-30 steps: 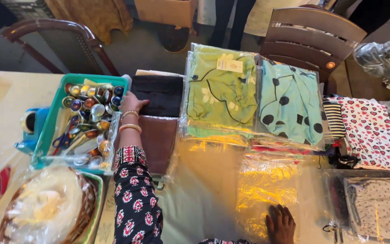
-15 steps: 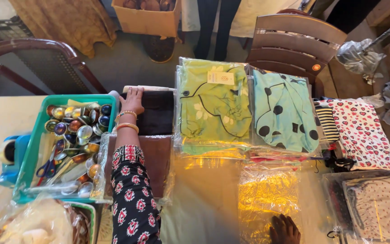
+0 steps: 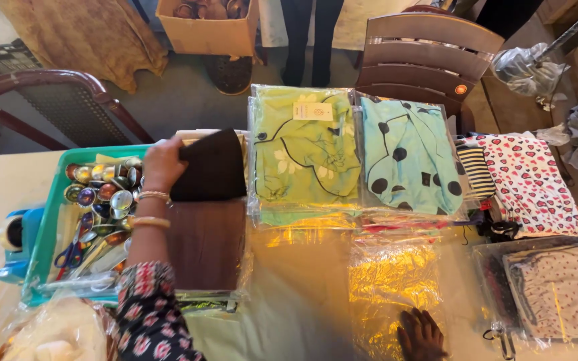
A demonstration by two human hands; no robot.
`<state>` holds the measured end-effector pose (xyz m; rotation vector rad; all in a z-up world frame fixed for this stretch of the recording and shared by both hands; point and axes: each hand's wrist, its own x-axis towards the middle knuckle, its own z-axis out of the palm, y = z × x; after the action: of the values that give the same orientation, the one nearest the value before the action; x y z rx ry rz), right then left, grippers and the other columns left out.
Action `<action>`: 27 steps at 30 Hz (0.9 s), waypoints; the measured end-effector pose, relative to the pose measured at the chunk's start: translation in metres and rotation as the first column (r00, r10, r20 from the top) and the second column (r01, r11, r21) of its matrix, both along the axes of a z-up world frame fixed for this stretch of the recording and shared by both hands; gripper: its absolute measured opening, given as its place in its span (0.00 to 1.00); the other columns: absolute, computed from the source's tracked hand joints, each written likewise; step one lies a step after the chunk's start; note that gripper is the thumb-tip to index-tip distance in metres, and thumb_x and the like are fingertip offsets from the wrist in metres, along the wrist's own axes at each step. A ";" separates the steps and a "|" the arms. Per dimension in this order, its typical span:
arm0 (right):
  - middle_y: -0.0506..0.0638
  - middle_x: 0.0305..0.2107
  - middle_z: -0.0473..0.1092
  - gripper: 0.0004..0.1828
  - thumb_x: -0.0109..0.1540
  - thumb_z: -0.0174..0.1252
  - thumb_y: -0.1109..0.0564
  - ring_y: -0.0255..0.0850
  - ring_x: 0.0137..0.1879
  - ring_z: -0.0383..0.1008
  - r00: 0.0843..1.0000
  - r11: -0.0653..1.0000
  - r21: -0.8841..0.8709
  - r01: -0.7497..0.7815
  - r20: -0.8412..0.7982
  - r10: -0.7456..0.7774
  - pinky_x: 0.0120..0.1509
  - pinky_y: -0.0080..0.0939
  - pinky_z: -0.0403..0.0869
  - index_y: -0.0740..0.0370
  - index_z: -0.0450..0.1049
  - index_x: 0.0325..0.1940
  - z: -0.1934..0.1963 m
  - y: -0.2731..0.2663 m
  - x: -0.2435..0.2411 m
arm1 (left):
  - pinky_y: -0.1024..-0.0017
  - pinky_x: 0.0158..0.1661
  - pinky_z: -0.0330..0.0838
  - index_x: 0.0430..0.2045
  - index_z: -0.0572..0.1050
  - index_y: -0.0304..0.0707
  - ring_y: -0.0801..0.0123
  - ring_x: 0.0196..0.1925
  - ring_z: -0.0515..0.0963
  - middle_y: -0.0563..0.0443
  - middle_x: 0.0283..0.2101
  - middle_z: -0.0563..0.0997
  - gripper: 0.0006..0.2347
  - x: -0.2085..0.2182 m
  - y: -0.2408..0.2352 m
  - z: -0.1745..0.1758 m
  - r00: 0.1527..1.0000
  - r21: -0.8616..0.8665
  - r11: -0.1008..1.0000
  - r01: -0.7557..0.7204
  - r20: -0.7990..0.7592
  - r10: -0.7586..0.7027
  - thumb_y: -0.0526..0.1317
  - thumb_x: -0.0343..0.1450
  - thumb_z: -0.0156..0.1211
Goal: The person packs various folded garments, including patterned and solid-colored items, into clear plastic bags on a table. They handle each item, place it into a bag, and seal it before moving to the next piece of clothing.
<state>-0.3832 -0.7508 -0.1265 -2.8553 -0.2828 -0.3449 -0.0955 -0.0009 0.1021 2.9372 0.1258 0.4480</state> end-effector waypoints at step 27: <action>0.57 0.60 0.72 0.22 0.74 0.48 0.46 0.52 0.68 0.72 0.930 0.436 0.870 0.232 -0.329 0.162 0.74 0.48 0.67 0.61 0.70 0.66 0.048 -0.023 -0.003 | 0.56 0.60 0.68 0.59 0.68 0.30 0.45 0.62 0.76 0.35 0.59 0.77 0.31 -0.169 -0.424 -0.089 0.561 -0.777 0.417 0.471 -0.101 -0.821 0.46 0.64 0.74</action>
<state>-0.3857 -0.7742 -0.0784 -1.7520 0.0608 0.0677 -0.2644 -0.4244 0.0130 1.9974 -0.6991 -0.4069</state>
